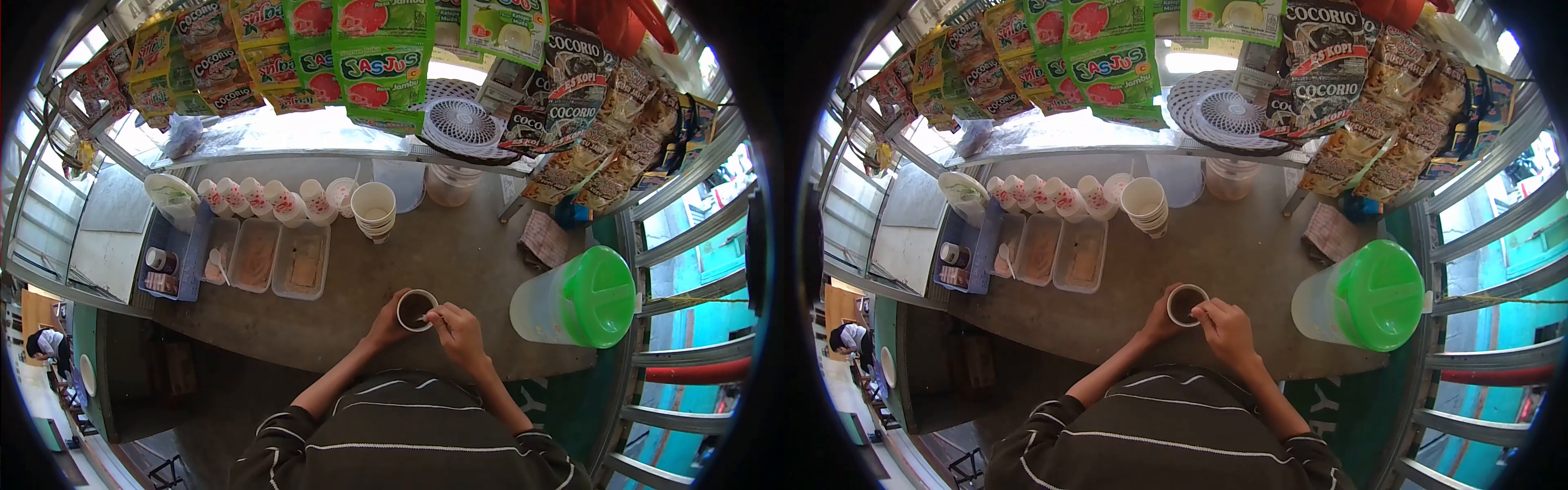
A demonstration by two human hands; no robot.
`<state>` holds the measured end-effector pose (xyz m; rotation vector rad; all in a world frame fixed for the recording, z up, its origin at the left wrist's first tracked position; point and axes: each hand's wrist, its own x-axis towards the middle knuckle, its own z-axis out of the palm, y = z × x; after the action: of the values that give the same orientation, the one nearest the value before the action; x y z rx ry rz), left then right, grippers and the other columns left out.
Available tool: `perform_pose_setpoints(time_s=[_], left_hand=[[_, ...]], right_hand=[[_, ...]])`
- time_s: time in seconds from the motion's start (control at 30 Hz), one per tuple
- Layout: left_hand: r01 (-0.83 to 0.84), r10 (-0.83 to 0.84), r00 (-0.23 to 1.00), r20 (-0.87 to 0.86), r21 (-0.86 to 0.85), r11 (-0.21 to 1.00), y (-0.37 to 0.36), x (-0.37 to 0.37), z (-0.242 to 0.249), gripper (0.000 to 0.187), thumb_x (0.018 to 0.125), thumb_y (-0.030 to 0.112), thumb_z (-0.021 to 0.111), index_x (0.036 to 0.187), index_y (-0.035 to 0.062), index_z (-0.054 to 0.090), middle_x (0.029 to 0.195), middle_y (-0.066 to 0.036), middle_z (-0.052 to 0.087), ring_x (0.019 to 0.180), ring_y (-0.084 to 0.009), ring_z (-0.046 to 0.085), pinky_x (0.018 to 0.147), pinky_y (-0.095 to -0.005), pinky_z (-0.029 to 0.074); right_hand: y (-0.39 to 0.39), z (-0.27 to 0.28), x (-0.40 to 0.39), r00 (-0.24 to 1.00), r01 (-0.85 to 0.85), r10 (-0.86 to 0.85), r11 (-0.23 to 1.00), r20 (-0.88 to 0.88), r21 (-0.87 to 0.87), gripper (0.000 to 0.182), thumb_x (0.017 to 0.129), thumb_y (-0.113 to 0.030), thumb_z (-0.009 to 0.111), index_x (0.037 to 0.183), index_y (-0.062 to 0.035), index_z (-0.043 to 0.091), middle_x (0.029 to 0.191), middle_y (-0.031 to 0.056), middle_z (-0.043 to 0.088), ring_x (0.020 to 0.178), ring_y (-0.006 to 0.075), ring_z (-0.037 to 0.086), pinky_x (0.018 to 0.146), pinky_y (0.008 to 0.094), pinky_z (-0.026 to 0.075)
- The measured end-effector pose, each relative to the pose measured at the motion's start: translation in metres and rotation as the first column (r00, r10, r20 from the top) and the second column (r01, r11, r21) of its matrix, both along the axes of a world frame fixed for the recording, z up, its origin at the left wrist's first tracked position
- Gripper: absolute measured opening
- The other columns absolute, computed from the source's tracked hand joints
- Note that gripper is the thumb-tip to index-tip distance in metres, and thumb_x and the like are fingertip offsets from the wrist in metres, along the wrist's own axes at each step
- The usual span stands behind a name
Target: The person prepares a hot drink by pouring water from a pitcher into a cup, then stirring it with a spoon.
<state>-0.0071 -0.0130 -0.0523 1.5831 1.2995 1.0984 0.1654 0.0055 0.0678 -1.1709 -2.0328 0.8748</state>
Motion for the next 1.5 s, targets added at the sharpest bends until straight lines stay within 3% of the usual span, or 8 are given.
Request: perform_pose_setpoints(time_s=[0.13, 0.27, 0.53, 0.97, 1.17, 1.23, 1.3, 1.5], left_hand=[[-0.008, 0.008, 1.0, -0.019, 0.043, 0.999, -0.001, 0.0, 0.005, 0.075, 0.067, 0.016, 0.084, 0.128, 0.0037, 0.042, 0.117, -0.012, 0.058, 0.106, -0.0227, 0.06, 0.088, -0.0331, 0.049], [0.008, -0.007, 0.999, 0.052, -0.023, 1.0, -0.001, 0.001, 0.005, 0.075, 0.067, 0.016, 0.084, 0.128, 0.0034, 0.042, 0.116, -0.012, 0.059, 0.106, -0.023, 0.061, 0.088, -0.0333, 0.049], [-0.012, 0.012, 0.999, 0.03, 0.012, 1.0, -0.001, 0.001, 0.004, 0.075, 0.066, 0.017, 0.085, 0.127, 0.0034, 0.043, 0.115, -0.012, 0.059, 0.105, -0.0236, 0.061, 0.088, -0.0335, 0.05], [0.009, -0.009, 1.0, 0.02, 0.023, 1.0, 0.001, -0.001, 0.001, 0.074, 0.067, 0.017, 0.084, 0.127, 0.0038, 0.043, 0.117, -0.012, 0.057, 0.106, -0.0233, 0.06, 0.088, -0.0337, 0.049], [0.027, -0.027, 1.0, -0.008, 0.022, 0.999, 0.001, -0.001, 0.006, 0.073, 0.067, 0.016, 0.083, 0.127, 0.0037, 0.042, 0.117, -0.012, 0.057, 0.106, -0.0227, 0.06, 0.089, -0.0332, 0.049], [0.034, -0.034, 0.999, -0.01, 0.014, 0.999, 0.002, -0.001, 0.006, 0.073, 0.068, 0.016, 0.083, 0.127, 0.0037, 0.042, 0.117, -0.011, 0.057, 0.106, -0.0224, 0.06, 0.089, -0.033, 0.049], [0.036, -0.034, 0.998, 0.048, -0.039, 0.999, 0.002, -0.001, 0.003, 0.073, 0.068, 0.016, 0.083, 0.127, 0.0037, 0.043, 0.117, -0.011, 0.058, 0.106, -0.022, 0.06, 0.089, -0.0328, 0.049], [0.006, -0.006, 1.0, 0.025, 0.008, 1.0, 0.001, 0.0, 0.004, 0.07, 0.068, 0.016, 0.084, 0.125, 0.0031, 0.045, 0.115, -0.011, 0.058, 0.105, -0.0223, 0.061, 0.088, -0.033, 0.049]], right_hand=[[-0.004, -0.003, -0.001, 0.999, -0.002, 0.002, 1.0, -0.054, 0.002, 0.018, 0.09, -0.021, 0.058, 0.087, -0.0059, 0.066, 0.076, 0.0093, 0.061, 0.066, 0.0301, 0.059, 0.059, 0.0387, 0.043], [-0.007, -0.006, 0.0, 0.993, 0.038, -0.037, 0.999, -0.114, 0.009, 0.018, 0.09, -0.021, 0.058, 0.087, -0.0056, 0.067, 0.08, 0.0091, 0.063, 0.068, 0.0301, 0.06, 0.061, 0.0379, 0.043], [-0.011, 0.0, 0.003, 0.999, 0.024, -0.023, 0.999, 0.048, -0.023, 0.021, 0.091, -0.023, 0.055, 0.084, -0.0061, 0.065, 0.079, 0.009, 0.063, 0.068, 0.0313, 0.059, 0.061, 0.0387, 0.043], [0.0, -0.003, 0.0, 0.998, 0.051, -0.051, 0.999, -0.023, -0.011, 0.018, 0.091, -0.019, 0.056, 0.088, -0.0043, 0.067, 0.082, 0.0104, 0.066, 0.071, 0.0311, 0.062, 0.063, 0.0388, 0.046], [-0.002, -0.002, -0.003, 0.997, 0.066, -0.067, 0.998, -0.046, -0.005, 0.02, 0.092, -0.02, 0.057, 0.09, -0.0033, 0.068, 0.084, 0.0116, 0.066, 0.072, 0.0283, 0.062, 0.064, 0.035, 0.046], [-0.001, 0.001, -0.003, 0.998, 0.061, -0.062, 0.998, -0.03, -0.025, 0.02, 0.091, -0.021, 0.058, 0.088, -0.0032, 0.067, 0.082, 0.0115, 0.065, 0.07, 0.0321, 0.062, 0.063, 0.0393, 0.047], [-0.002, 0.001, -0.001, 0.997, 0.072, -0.072, 0.997, -0.012, -0.033, 0.02, 0.091, -0.022, 0.057, 0.087, -0.0036, 0.066, 0.08, 0.0109, 0.064, 0.07, 0.0317, 0.061, 0.062, 0.0393, 0.046], [-0.003, -0.004, 0.0, 0.995, 0.09, -0.091, 0.996, 0.044, 0.024, 0.022, 0.091, -0.024, 0.056, 0.083, -0.0057, 0.064, 0.074, 0.0088, 0.061, 0.065, 0.0297, 0.059, 0.059, 0.0384, 0.041]])
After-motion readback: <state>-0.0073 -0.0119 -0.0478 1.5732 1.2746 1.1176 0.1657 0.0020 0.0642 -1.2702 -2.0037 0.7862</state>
